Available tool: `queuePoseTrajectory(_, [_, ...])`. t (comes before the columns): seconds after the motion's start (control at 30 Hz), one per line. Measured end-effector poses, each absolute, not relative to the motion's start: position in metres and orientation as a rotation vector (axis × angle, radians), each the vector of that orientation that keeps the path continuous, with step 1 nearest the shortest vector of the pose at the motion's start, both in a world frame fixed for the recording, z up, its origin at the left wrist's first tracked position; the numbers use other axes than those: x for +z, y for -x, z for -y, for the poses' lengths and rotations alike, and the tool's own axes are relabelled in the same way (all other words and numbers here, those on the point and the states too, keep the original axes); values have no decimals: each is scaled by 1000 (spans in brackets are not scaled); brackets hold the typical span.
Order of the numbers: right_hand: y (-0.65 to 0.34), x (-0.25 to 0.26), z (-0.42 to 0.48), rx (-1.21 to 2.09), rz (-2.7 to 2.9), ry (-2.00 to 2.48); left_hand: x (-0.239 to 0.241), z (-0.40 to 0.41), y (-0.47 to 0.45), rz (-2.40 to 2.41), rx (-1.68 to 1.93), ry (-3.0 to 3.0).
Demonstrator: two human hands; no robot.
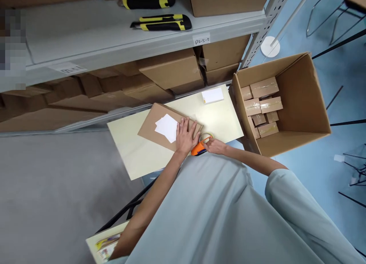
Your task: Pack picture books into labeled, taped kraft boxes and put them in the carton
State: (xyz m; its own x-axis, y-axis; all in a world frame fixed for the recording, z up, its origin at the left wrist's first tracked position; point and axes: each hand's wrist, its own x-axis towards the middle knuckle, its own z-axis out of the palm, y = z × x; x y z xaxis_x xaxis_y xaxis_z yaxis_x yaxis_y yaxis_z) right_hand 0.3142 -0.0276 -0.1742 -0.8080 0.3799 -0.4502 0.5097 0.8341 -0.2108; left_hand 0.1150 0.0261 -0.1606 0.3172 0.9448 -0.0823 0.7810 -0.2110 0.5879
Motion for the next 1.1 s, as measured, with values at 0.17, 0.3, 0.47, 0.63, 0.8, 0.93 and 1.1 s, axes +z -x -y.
queuePoseTrajectory(0.17, [-337,-160,32,-450,-2525,-667,-164,-26,-116,-1495,449,-2119])
queuePoseTrajectory(0.3, [-401,-146,33,-393,-2508,-839,-165,-26,-117,-1496,460,-2072])
queuePoseTrajectory(0.47, [-501,-134,25,-324,-2459,-965,-163,-25,-118,-1487,449,-2027])
queuePoseTrajectory(0.63, [-498,-137,-26,-226,-2375,-1045,-160,-23,-117,-1475,426,-2039])
queuePoseTrajectory(0.8, [-426,-152,-86,-207,-2412,-1146,-160,-19,-111,-1384,343,-2151])
queuePoseTrajectory(0.93, [-383,-162,-89,-244,-2456,-1043,-157,-14,-103,-1316,274,-2184])
queuePoseTrajectory(1.1, [-365,-169,-57,-370,-2449,-1024,-145,-13,-80,-1314,287,-2113])
